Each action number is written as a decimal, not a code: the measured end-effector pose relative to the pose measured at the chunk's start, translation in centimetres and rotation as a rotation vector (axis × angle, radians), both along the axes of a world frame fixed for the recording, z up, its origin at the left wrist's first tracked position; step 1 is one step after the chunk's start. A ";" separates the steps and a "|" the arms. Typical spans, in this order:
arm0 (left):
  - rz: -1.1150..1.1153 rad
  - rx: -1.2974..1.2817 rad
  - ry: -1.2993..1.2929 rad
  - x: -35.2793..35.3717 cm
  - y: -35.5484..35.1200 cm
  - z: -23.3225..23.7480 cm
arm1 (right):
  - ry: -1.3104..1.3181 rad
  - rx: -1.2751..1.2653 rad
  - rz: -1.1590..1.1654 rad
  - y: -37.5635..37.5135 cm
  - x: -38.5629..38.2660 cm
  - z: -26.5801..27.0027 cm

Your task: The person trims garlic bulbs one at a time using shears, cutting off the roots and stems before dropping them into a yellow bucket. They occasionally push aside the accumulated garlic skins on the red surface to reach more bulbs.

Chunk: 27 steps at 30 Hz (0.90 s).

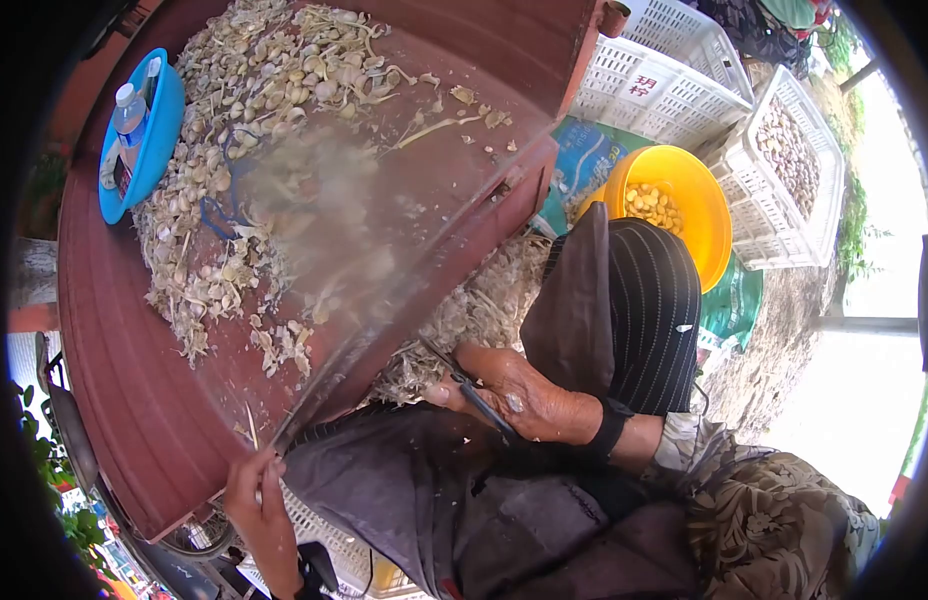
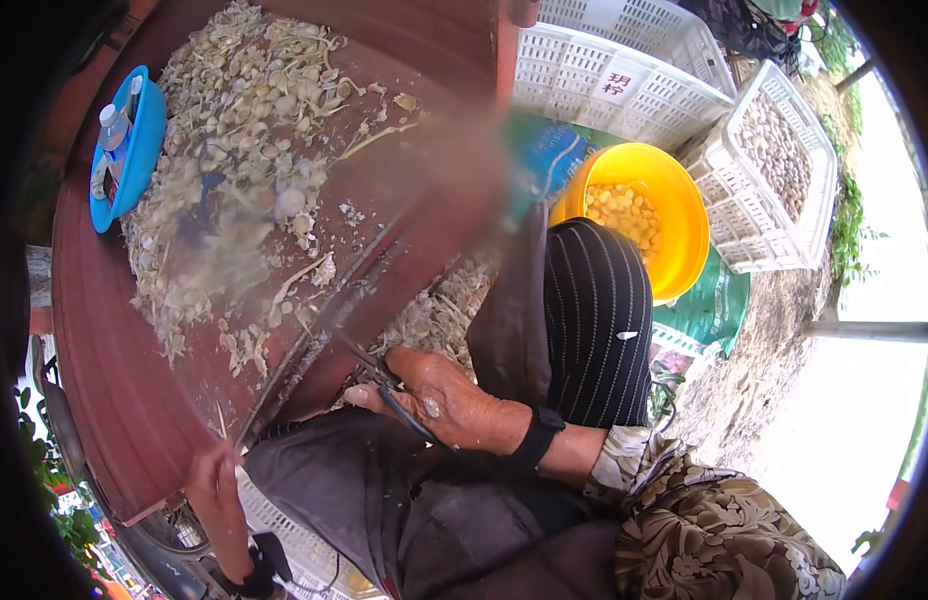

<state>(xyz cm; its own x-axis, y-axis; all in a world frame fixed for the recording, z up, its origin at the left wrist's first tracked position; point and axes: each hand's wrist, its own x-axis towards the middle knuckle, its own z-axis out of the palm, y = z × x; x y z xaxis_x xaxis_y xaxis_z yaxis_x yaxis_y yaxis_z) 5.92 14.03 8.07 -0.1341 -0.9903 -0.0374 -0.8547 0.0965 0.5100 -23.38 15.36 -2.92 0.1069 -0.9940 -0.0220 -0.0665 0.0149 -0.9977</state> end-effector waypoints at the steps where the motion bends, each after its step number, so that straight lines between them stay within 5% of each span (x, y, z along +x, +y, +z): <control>1: -0.054 -0.056 0.077 -2.9 -2.4 -0.4 | -0.032 0.006 0.005 0.0 0.0 0.0; 6: -0.377 -0.513 -0.046 -10.9 -15.5 -5.9 | 0.030 0.046 -0.013 -0.3 -0.7 0.0; 12: -0.333 -0.404 -0.438 -10.6 -21.8 -9.7 | 0.033 0.113 -0.001 -0.7 -1.2 -0.5; 18: -0.018 -0.009 0.517 -9.9 -17.0 -7.3 | -0.001 0.065 -0.024 -0.7 -1.3 -0.6; 22: 0.104 0.179 0.852 -7.9 -12.4 -5.6 | 0.063 0.048 0.012 -0.5 -1.4 -0.5; 27: 0.161 0.143 0.916 -6.0 -6.2 -5.1 | 0.314 -0.055 0.028 -0.1 -0.6 1.0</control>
